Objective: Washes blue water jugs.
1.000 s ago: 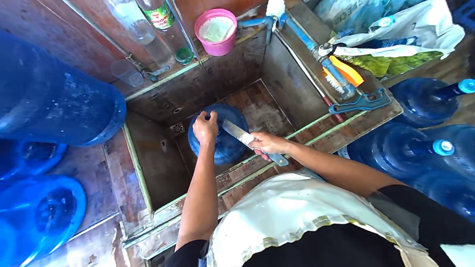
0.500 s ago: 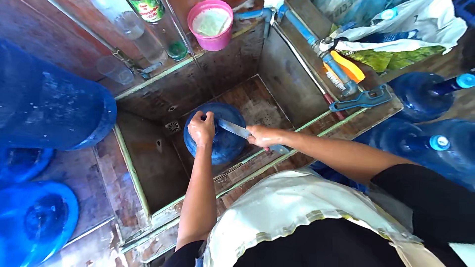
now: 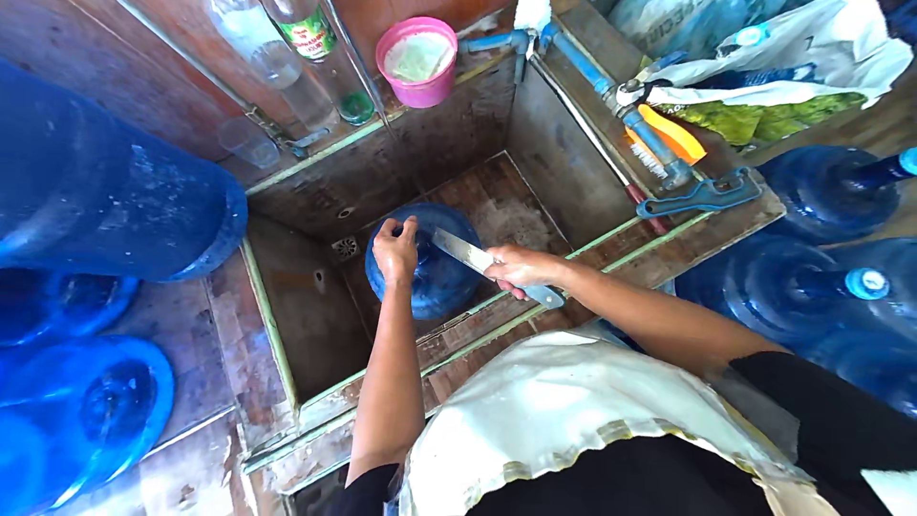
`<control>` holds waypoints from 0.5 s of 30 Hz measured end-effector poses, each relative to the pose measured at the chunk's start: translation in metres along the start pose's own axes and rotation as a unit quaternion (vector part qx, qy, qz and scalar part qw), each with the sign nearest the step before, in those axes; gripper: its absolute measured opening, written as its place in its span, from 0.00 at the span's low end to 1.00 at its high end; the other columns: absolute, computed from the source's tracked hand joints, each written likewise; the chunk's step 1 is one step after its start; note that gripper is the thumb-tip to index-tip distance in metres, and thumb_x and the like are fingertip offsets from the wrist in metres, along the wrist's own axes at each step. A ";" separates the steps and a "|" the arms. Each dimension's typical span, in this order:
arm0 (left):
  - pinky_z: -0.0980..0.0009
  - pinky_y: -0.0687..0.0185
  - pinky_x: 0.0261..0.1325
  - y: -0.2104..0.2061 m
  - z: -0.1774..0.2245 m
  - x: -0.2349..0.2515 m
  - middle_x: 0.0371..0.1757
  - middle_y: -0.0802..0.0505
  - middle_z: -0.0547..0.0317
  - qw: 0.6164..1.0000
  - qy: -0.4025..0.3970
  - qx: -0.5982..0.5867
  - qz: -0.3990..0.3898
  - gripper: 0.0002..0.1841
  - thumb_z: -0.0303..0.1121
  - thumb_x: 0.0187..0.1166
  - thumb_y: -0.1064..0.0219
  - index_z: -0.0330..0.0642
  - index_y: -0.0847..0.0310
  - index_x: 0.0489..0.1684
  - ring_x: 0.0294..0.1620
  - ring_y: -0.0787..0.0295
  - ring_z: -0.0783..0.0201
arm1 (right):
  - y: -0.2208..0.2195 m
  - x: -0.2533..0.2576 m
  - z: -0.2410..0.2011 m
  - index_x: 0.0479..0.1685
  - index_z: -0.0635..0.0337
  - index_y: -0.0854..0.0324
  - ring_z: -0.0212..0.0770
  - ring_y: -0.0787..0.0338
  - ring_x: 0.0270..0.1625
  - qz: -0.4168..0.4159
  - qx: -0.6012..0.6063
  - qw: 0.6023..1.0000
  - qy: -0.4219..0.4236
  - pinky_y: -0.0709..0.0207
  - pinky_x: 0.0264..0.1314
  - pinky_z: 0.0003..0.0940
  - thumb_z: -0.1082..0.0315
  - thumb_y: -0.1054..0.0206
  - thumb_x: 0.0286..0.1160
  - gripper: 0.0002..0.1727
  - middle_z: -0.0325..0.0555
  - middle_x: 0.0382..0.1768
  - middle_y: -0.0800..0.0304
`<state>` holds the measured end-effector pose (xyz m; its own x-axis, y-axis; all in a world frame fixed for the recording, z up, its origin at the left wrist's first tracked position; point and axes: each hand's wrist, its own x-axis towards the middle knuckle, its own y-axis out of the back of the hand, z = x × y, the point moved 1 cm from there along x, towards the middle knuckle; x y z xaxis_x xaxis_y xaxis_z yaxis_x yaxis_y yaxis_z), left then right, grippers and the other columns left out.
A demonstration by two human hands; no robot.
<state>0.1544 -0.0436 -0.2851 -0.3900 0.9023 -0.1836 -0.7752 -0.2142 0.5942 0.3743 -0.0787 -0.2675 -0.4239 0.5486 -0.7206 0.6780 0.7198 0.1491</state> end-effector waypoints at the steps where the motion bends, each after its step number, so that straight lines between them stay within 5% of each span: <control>1: 0.44 0.24 0.51 -0.001 0.000 0.001 0.37 0.10 0.48 1.000 0.000 -0.004 0.002 0.18 0.47 0.85 0.34 0.39 0.13 0.40 0.42 0.14 0.52 | 0.001 0.002 0.006 0.66 0.62 0.29 0.31 0.26 0.13 -0.016 0.014 1.000 0.004 0.27 0.17 0.24 0.61 0.47 0.95 0.15 0.41 0.21 0.29; 7: 0.49 0.25 0.46 -0.001 -0.005 0.001 0.33 0.13 0.52 1.000 -0.015 -0.026 -0.008 0.15 0.42 0.84 0.35 0.38 0.15 0.37 0.37 0.18 0.57 | -0.005 0.003 -0.007 0.68 0.63 0.31 0.30 0.30 0.13 -0.019 0.006 1.000 -0.014 0.30 0.16 0.23 0.63 0.49 0.96 0.15 0.40 0.21 0.33; 15: 0.63 0.27 0.38 -0.002 -0.012 0.003 0.26 0.18 0.61 0.996 -0.039 -0.076 -0.016 0.12 0.35 0.81 0.34 0.41 0.21 0.27 0.28 0.24 0.68 | 0.015 0.016 -0.033 0.67 0.64 0.29 0.35 0.28 0.19 -0.025 -0.152 0.988 -0.010 0.30 0.21 0.29 0.64 0.46 0.93 0.15 0.44 0.25 0.30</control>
<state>0.1489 -0.0450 -0.2965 -0.3286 0.9347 -0.1353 -0.8555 -0.2338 0.4621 0.3578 -0.0452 -0.2550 -0.4383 0.5019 -0.7457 0.4435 0.8423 0.3063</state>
